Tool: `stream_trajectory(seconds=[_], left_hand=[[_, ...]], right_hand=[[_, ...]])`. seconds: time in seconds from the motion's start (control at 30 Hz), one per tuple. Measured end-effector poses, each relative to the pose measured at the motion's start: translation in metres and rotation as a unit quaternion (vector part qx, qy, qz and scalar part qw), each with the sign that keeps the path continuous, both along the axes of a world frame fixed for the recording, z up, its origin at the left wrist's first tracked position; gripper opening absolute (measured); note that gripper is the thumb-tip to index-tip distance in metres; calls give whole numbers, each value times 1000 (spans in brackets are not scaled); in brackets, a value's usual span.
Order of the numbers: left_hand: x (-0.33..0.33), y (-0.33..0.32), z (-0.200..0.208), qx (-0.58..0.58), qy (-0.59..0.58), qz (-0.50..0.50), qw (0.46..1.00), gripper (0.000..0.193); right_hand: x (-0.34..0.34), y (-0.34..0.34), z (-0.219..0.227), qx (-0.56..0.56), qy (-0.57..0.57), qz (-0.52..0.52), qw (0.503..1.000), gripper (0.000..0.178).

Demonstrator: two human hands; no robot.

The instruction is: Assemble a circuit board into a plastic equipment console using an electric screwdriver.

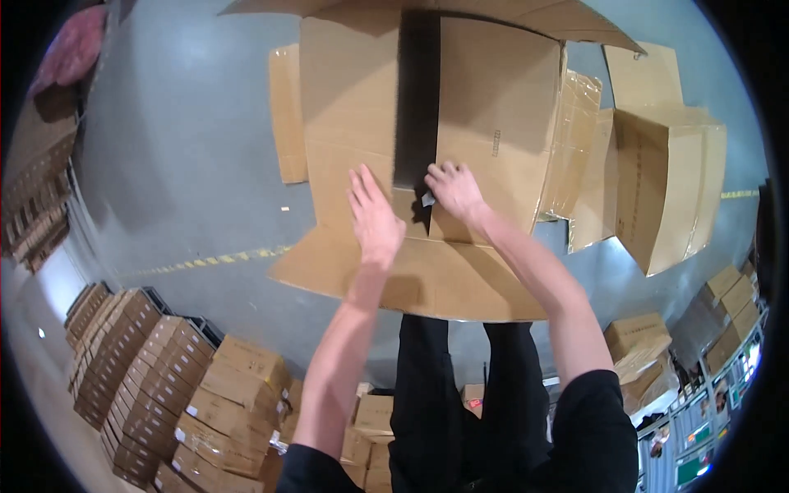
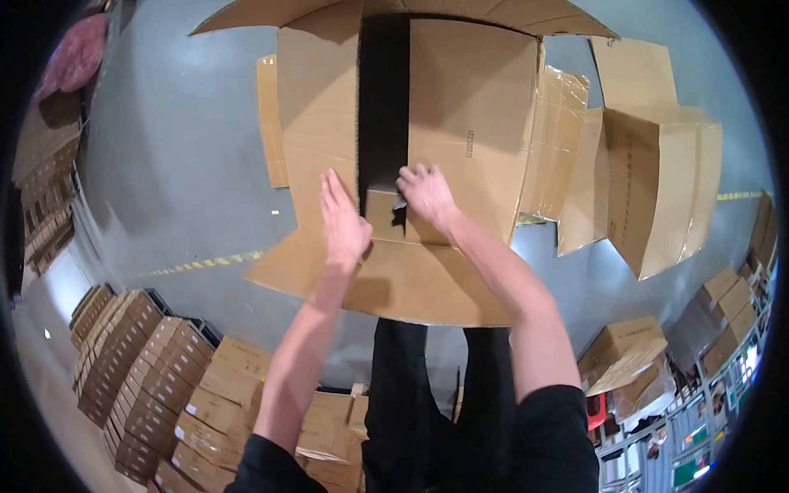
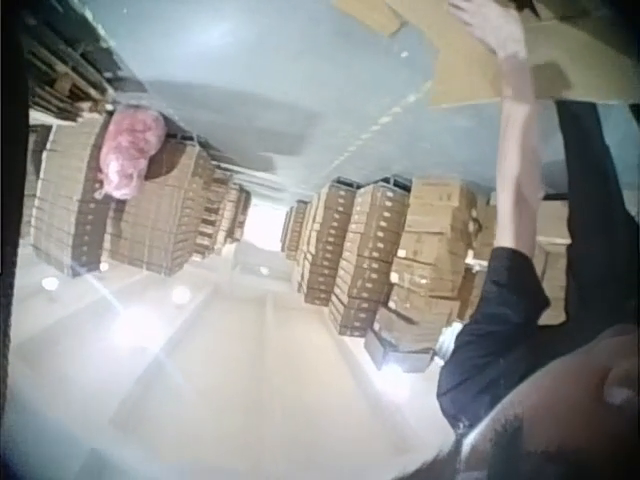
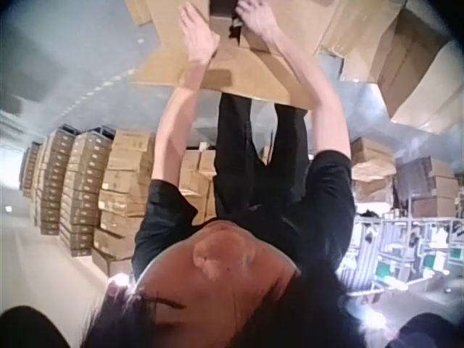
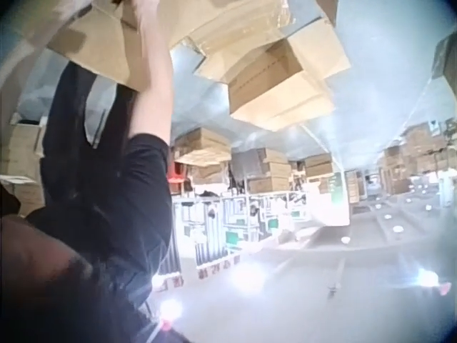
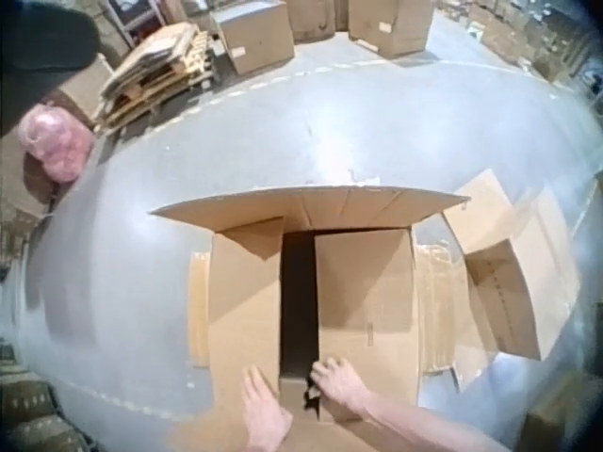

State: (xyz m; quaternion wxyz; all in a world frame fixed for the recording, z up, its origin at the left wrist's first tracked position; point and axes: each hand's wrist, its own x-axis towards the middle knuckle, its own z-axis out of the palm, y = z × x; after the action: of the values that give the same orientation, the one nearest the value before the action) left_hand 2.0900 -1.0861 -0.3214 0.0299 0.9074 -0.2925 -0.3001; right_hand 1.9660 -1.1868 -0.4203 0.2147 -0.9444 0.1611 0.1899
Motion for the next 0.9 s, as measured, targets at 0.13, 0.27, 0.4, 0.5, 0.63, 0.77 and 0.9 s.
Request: stream_trajectory(seconds=[0.13, 0.27, 0.4, 0.5, 0.63, 0.77, 0.9], left_hand=[[21, 6, 37, -99, -14, 18, 995, 80], [46, -6, 107, -105, 27, 47, 993, 73], [99, 30, 251, -214, 115, 3, 970, 63], [100, 39, 400, -170, 70, -16, 983, 43], [112, 39, 545, -50, -28, 2, 998, 44], [147, 56, 597, -138, -8, -41, 990, 52], [211, 24, 612, -80, 58, -5, 995, 51]], right_hand=[[-71, -22, 159, 25, -281, -229, 932, 56], [-136, -49, 216, 78, -138, -586, 795, 47], [-144, -114, 226, 101, -81, -638, 759, 29], [-171, -206, 284, 174, -164, -703, 669, 21], [-145, -266, 413, 339, -303, -764, 457, 10], [-76, -311, 454, 364, -415, -716, 426, 27], [22, -351, 504, 352, -472, -705, 395, 25]])
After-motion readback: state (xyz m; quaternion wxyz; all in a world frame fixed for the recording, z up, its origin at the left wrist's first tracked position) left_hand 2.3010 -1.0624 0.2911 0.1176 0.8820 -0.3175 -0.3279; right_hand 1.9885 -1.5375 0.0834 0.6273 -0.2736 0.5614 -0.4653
